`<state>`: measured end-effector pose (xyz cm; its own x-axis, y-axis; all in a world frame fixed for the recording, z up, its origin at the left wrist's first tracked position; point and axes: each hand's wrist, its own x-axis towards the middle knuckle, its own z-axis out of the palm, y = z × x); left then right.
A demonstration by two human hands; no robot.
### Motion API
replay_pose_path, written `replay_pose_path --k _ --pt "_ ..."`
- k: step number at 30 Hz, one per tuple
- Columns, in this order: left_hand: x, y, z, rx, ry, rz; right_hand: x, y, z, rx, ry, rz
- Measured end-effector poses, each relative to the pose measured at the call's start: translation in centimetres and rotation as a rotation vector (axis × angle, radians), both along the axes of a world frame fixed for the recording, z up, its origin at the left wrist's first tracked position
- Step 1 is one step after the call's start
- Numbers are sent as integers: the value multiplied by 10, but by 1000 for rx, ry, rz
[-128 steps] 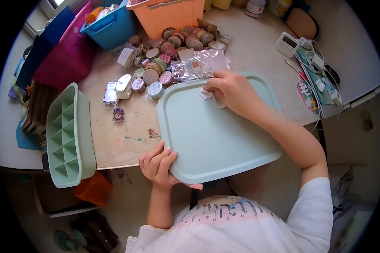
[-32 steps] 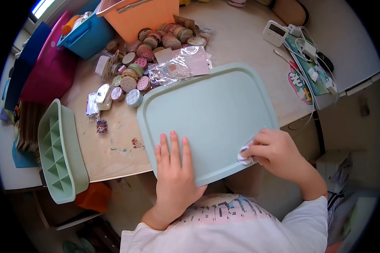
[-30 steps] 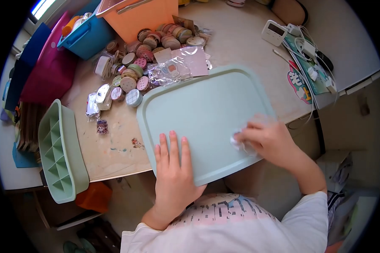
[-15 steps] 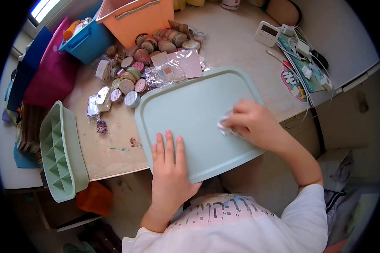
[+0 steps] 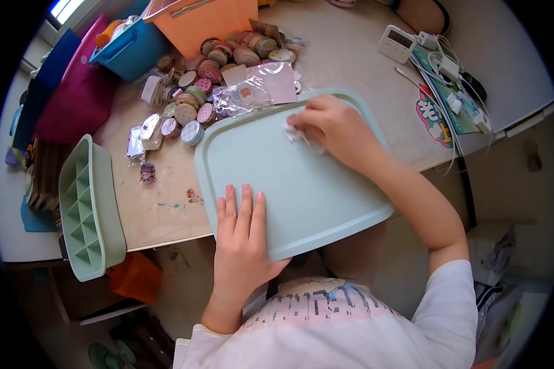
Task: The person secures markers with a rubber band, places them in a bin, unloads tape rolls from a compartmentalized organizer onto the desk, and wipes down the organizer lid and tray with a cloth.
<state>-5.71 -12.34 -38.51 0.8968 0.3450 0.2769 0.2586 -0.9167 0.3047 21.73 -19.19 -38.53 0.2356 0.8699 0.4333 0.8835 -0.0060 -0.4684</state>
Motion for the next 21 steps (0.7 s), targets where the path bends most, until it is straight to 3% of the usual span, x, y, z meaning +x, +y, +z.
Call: replay_pose_path --k 3,8,11,18,21 --pt "1 -1 -1 -3 -5 15 13 30 -12 99 -168 20" --pt "2 0 0 -22 -10 16 -53 -31 -1 56 -29 332" --pt "2 1 -2 -18 -18 10 -66 -52 8 -26 -99 359" --pt "1 1 -1 -4 -34 -8 -15 38 -16 162 -237 43" --pt "0 2 0 -34 -38 -9 -30 55 -22 169 -193 100"
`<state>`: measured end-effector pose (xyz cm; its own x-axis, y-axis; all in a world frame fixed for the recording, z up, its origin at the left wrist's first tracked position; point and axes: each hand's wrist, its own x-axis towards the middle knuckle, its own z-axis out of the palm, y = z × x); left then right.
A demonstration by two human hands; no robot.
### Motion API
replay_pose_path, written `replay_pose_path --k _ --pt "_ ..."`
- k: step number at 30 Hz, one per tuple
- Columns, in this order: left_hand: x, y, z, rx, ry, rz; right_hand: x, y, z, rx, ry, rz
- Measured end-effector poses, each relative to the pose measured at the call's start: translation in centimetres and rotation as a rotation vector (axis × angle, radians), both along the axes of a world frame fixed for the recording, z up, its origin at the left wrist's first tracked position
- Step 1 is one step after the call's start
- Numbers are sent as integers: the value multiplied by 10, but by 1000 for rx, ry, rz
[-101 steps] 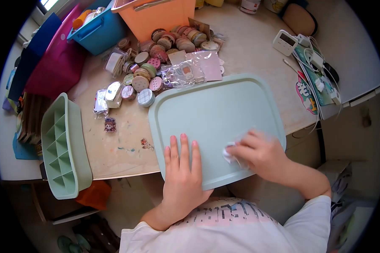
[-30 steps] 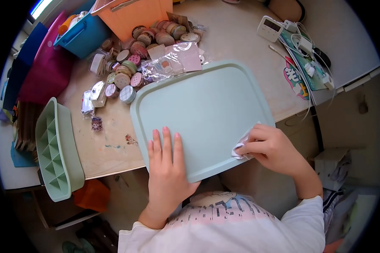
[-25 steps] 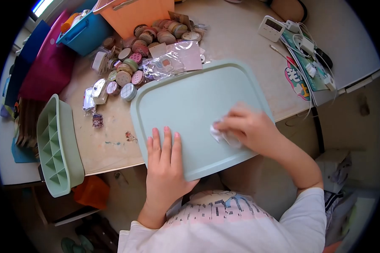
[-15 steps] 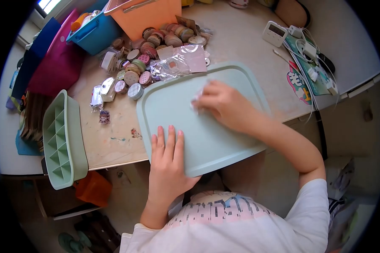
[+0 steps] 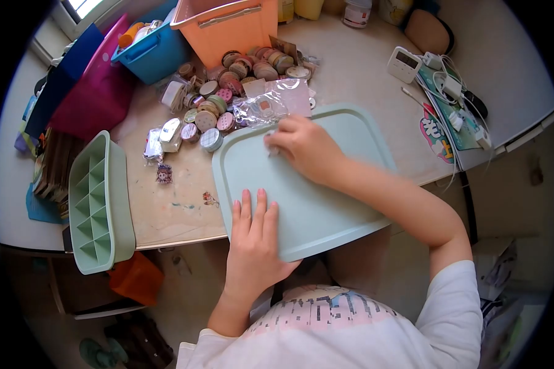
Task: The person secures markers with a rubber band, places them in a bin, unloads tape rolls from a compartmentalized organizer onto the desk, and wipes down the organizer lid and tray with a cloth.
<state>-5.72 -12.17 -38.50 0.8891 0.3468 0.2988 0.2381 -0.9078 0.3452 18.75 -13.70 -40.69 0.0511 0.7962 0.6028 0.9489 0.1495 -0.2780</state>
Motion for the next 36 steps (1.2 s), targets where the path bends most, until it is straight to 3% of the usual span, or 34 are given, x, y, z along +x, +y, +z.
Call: replay_pose_path --k 3,7,12,16,24,27,30,36 --pt "1 0 -1 -61 -4 -9 -41 -32 12 -142 169 235" --pt "1 -1 -4 -28 -23 14 -49 -84 21 -128 111 176" --pt "2 -1 1 -23 5 11 -32 -157 61 -498 323 148" --pt "1 -1 1 -2 23 5 -18 -153 52 -407 224 72" --pt "1 -1 4 11 39 -3 71 -36 30 -242 146 -68" --pt "-1 -3 5 0 42 3 70 -44 26 -135 88 -7" --pt "1 -2 4 -10 42 11 23 -110 51 -357 204 28" --pt "2 0 5 -9 61 -4 -15 -180 74 -513 168 -33"
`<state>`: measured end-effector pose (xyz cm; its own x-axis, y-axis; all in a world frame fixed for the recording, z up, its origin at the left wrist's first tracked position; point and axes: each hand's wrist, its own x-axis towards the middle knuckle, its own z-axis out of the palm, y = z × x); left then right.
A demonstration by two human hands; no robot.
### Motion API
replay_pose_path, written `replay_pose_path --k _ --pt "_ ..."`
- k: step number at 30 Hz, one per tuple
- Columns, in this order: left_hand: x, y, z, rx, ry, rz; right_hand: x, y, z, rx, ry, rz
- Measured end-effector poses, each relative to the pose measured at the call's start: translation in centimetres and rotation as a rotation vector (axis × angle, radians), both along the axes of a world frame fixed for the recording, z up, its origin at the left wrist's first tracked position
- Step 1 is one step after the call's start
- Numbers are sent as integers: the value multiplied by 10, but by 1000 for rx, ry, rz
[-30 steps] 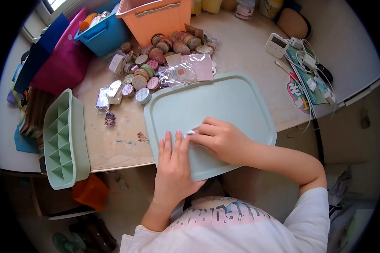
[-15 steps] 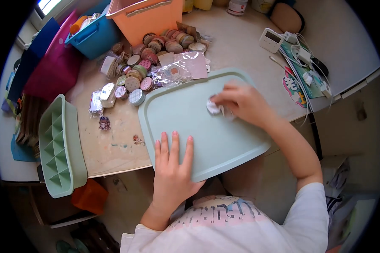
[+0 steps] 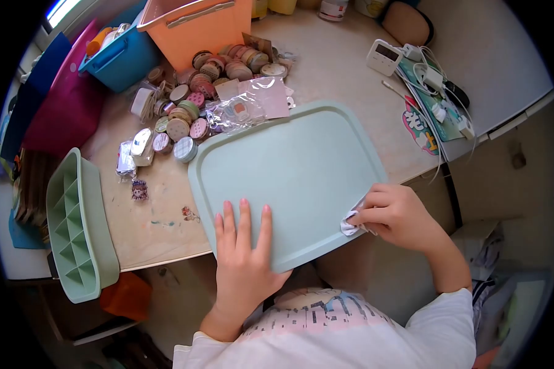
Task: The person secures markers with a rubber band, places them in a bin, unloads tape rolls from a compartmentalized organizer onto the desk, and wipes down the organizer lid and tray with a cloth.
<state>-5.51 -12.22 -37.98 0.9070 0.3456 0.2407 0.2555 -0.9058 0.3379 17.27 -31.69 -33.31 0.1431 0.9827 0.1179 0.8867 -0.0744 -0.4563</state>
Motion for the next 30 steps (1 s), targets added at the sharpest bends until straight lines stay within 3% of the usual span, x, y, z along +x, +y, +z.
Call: replay_pose_path --k 3,5,9,12,15,17,23,28,30 --pt "0 0 0 8 -1 -2 -1 15 -2 -44 -73 -72" --pt "-2 0 0 19 -3 -8 19 45 -18 61 1 -152" --pt "-3 -1 -1 8 -6 -1 61 117 -42 264 -173 -224" --pt "-3 0 -1 1 9 -3 78 138 -48 265 -185 -211" --pt "-3 -1 0 -10 10 0 72 114 -49 325 -109 -170" --pt "-3 0 0 -20 14 0 50 79 -34 228 -20 -154" --pt "0 0 -2 -54 -12 -17 -10 -9 -9 91 -74 -121" --pt "-2 -1 -1 -19 2 9 6 15 -3 -15 -47 -159" --pt "-3 0 -1 -13 -4 5 25 49 -23 115 -28 -233"
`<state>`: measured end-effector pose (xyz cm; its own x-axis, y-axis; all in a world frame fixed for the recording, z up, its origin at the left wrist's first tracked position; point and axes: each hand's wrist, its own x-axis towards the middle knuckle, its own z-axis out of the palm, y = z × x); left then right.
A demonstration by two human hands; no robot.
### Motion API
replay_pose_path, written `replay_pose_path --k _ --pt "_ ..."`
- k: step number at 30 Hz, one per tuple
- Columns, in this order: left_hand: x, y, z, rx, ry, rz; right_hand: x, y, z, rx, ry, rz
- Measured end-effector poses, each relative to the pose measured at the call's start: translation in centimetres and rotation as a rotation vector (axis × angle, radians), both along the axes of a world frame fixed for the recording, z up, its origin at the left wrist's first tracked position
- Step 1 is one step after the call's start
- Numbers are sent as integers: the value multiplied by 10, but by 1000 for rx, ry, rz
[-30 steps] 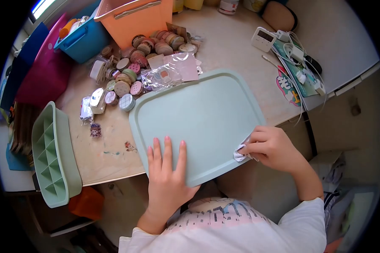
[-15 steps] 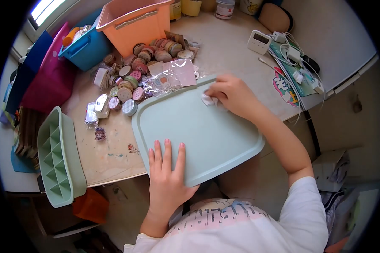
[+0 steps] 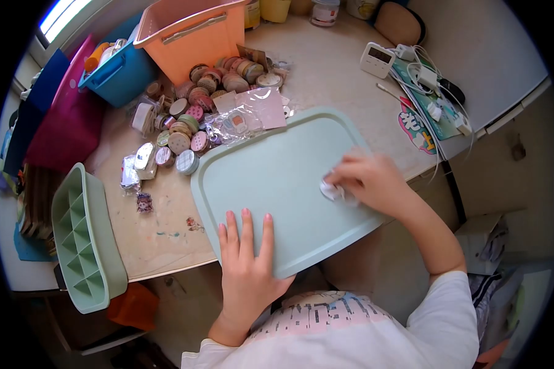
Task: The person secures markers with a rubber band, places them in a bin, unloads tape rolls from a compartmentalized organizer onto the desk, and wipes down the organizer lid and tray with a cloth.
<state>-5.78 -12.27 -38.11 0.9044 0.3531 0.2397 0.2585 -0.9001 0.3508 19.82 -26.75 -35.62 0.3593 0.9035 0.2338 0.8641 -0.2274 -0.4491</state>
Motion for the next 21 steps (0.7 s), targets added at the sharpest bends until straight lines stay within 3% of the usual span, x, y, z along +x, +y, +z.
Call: replay_pose_path --k 5,9,15,21 --pt "1 0 -1 5 -23 -1 49 82 -27 155 -272 -51" --pt "1 -1 0 -17 -13 2 37 55 -22 152 -271 -30" --pt "1 0 -1 -30 -10 2 -28 -47 18 -98 -154 13" --pt "2 1 -2 -16 -12 -7 -38 -55 29 -200 -122 -23"
